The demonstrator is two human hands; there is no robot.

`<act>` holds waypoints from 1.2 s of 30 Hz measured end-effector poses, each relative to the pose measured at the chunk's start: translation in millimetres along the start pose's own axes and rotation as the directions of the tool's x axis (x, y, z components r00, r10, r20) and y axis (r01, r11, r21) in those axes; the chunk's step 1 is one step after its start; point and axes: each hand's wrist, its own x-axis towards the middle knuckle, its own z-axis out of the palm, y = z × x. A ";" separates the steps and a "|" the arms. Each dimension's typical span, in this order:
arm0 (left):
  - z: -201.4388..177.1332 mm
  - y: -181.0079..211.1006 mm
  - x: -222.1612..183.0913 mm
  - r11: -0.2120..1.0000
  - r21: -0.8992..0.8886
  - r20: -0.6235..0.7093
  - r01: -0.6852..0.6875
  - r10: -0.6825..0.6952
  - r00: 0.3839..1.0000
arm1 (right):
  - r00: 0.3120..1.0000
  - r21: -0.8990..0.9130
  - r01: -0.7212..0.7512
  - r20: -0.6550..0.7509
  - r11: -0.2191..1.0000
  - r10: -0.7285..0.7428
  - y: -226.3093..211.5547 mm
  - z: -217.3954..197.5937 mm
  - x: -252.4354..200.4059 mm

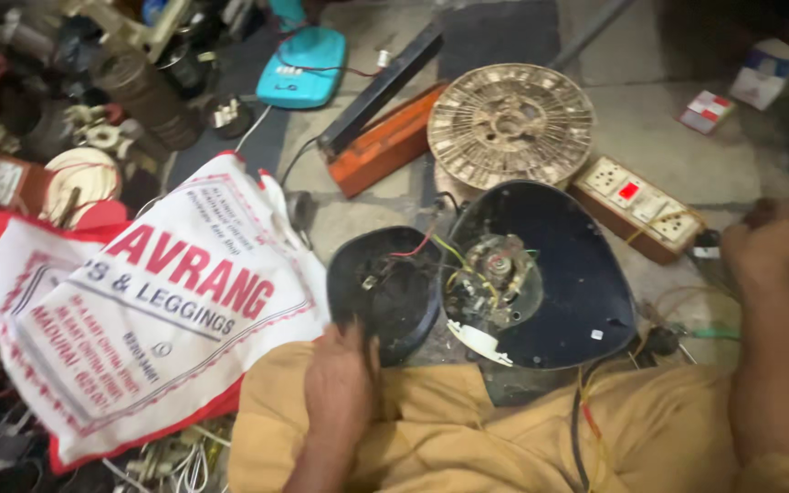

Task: The person sits on the floor and uses a screwdriver to open a black circular electronic device. They then use pliers to strip and cut wires inside the device, manipulating the internal components.

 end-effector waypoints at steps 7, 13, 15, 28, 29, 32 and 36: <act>-3.2 -26.2 50.0 0.846 -0.522 -0.357 -0.111 -0.098 0.929 | 0.909 0.417 0.407 -0.272 0.813 -0.315 -155.7 -100.7 -67.6; 48.6 -51.5 70.6 0.666 -0.708 0.029 0.235 -0.305 0.952 | 0.886 0.806 0.293 -0.027 0.514 -0.463 -316.0 -163.9 -228.7; 55.2 -59.8 77.1 0.638 -0.731 0.072 0.241 -0.280 0.957 | 0.769 0.807 -0.076 0.421 0.586 -0.481 -355.8 -148.4 -274.3; 57.1 -73.9 75.9 0.387 -0.921 -0.166 -0.035 -0.311 0.936 | 0.672 0.710 -0.538 0.687 0.455 -0.277 -422.1 20.7 -247.9; 54.9 -73.2 75.6 0.382 -0.924 -0.155 -0.027 -0.310 0.938 | 0.659 0.688 -0.550 0.706 0.473 -0.261 -424.4 21.9 -245.5; 49.0 -70.7 73.7 0.377 -0.926 -0.137 -0.006 -0.321 0.937 | 0.625 0.644 -0.592 0.746 0.485 -0.228 -426.1 22.4 -245.6; 41.1 -68.7 72.0 0.364 -0.931 -0.116 0.008 -0.317 0.941 | 0.704 0.730 -0.505 0.657 0.460 -0.269 -425.4 23.2 -247.4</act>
